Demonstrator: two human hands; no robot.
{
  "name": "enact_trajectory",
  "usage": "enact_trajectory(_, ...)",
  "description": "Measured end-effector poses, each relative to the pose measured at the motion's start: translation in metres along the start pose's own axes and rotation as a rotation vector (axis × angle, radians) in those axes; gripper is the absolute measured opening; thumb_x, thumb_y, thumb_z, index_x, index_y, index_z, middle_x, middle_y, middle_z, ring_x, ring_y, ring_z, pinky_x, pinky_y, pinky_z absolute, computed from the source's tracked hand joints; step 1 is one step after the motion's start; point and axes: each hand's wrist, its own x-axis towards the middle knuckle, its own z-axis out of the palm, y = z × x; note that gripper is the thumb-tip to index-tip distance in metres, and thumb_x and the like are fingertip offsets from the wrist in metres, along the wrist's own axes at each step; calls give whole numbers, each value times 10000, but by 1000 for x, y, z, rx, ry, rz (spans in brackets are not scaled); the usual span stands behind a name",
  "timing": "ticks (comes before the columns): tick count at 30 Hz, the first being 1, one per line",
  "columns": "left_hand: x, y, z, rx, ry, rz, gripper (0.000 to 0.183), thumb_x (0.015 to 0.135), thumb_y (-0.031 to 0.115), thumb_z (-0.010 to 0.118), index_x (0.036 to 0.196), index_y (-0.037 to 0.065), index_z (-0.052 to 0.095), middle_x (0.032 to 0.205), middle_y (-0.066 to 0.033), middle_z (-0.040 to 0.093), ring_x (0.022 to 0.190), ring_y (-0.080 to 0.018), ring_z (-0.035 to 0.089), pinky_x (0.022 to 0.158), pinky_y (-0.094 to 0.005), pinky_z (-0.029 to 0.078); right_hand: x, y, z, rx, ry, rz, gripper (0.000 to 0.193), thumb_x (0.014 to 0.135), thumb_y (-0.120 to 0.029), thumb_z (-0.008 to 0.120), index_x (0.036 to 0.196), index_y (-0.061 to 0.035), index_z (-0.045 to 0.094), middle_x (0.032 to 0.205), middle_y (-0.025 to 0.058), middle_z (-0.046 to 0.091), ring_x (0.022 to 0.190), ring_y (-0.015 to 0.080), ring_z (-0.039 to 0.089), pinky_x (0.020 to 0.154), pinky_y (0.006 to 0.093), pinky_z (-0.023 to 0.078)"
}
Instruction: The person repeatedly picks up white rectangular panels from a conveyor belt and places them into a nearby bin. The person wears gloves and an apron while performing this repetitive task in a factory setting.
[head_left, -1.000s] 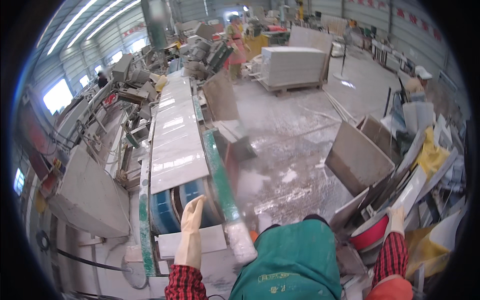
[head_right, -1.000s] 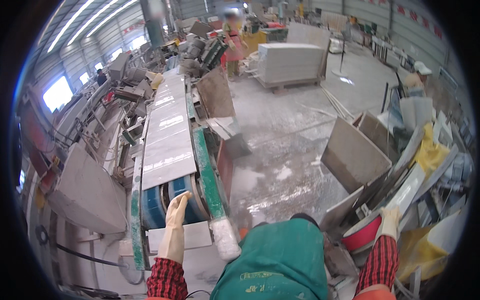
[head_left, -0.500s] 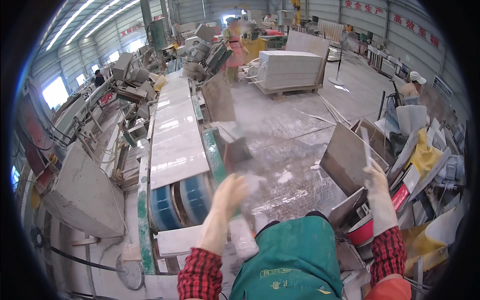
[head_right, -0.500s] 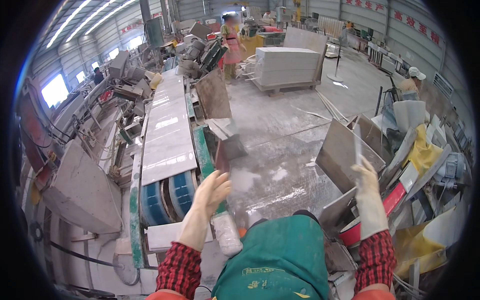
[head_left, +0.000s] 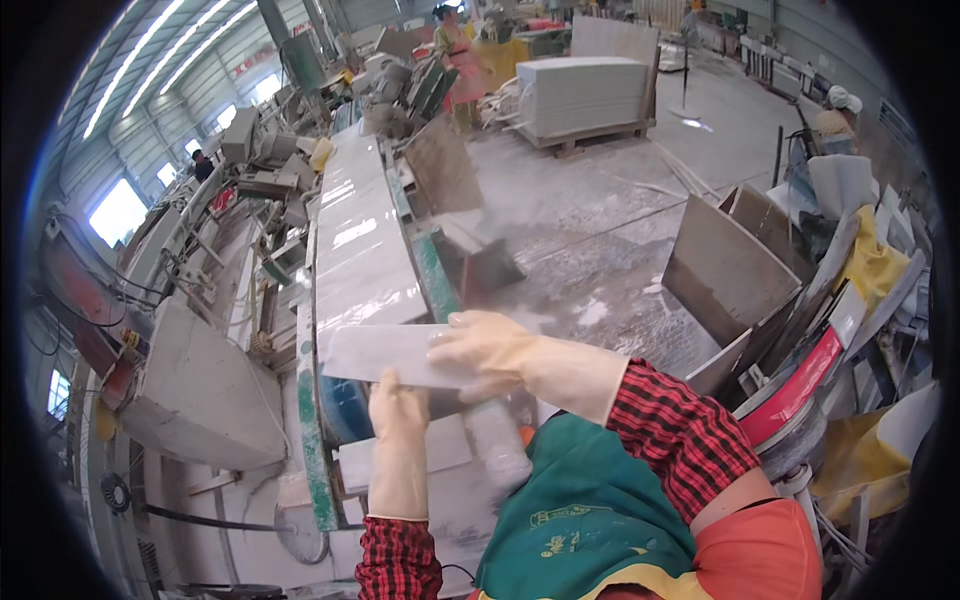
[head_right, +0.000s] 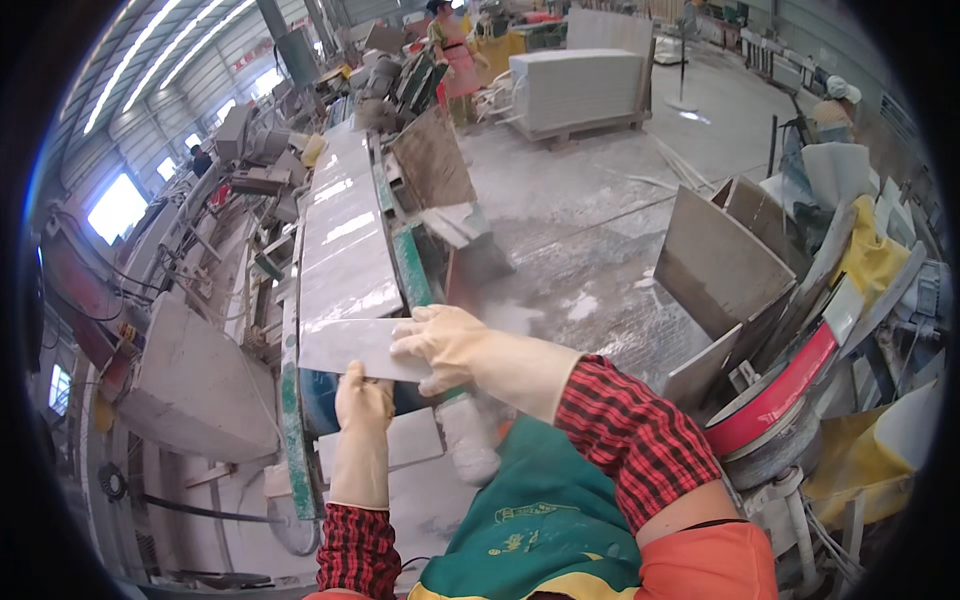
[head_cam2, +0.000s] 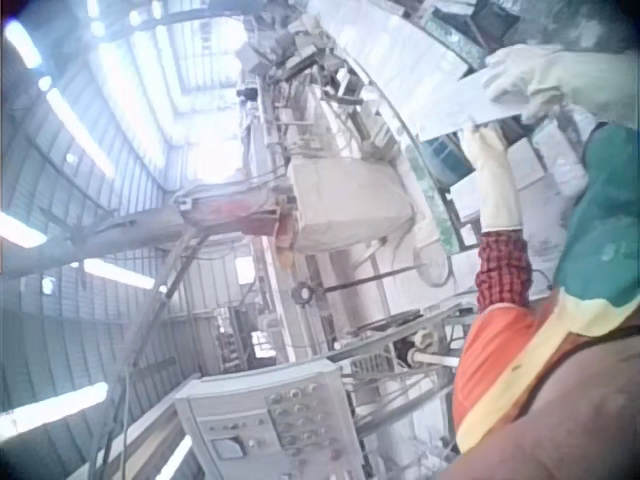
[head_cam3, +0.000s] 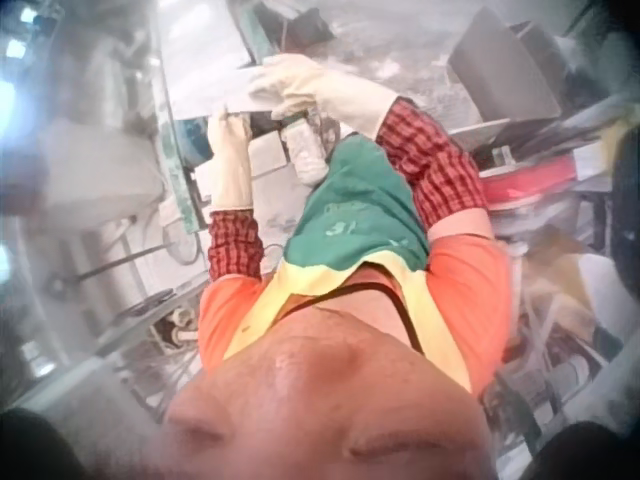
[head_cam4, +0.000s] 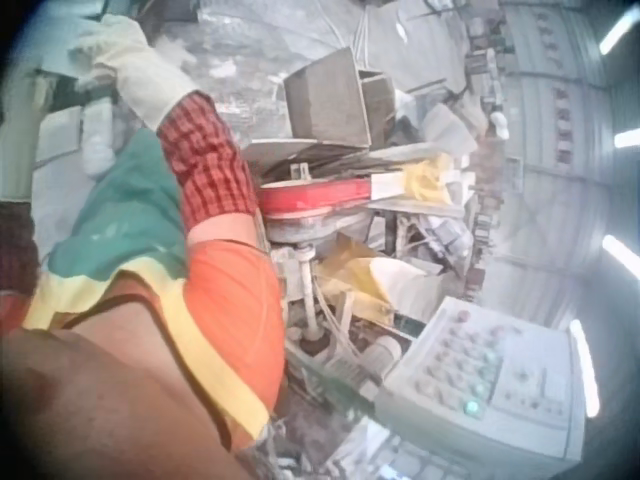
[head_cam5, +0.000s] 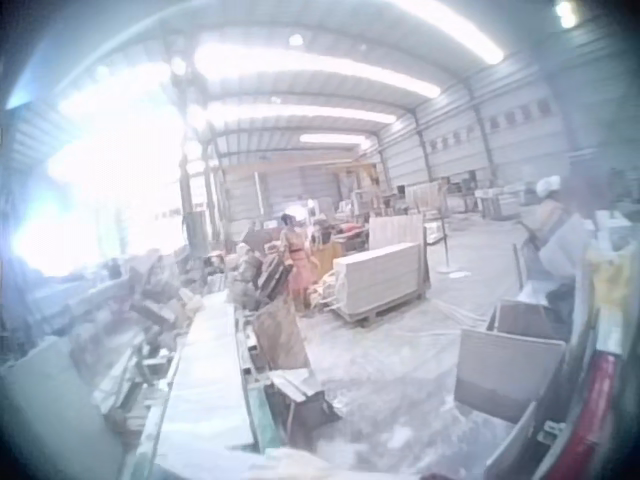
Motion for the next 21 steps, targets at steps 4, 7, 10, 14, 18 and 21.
enact_trajectory(4,29,54,-57,154,153,219,429,961,20,458,1384,47,389,1393,-244,461,1261,-442,500,1035,-648,456,-19,34,13,29,165,59,570,719,-350,810,1202,-118,617,1232,138,602,1154,349,567,983,450,481)
enact_trajectory(7,69,83,-120,116,244,187,406,963,44,469,1361,45,390,1389,-246,453,1253,-450,500,1007,-666,470,-89,84,12,-141,270,162,516,747,-345,794,1178,-106,639,1184,132,629,1133,346,583,972,441,490)
enact_trajectory(10,99,77,-145,154,369,193,352,1005,220,437,1310,46,454,1268,-223,585,791,-336,558,542,-473,360,-213,130,-2,-191,205,554,525,748,-294,775,1221,-103,652,1296,157,619,1226,360,552,1032,442,459)
enact_trajectory(14,110,35,-117,180,501,349,430,1019,261,409,1356,-5,434,1269,-263,598,887,-365,690,324,-336,326,-392,122,-46,-377,271,1115,510,763,-251,735,1231,-67,645,1282,165,620,1212,364,551,1062,427,429)
enact_trajectory(18,133,20,-88,105,517,403,379,1015,225,398,1323,6,431,1232,-261,595,745,-313,615,424,-394,336,-534,74,-63,-613,259,1521,511,896,-281,633,1327,-18,555,1304,173,598,1235,360,517,1082,417,394)
enact_trajectory(21,164,41,-132,95,450,273,386,995,122,430,1369,63,355,1339,-237,476,1027,-390,518,746,-579,420,-575,62,-34,-756,280,1720,515,966,-372,570,1370,-53,542,1368,162,569,1273,350,500,1093,420,384)
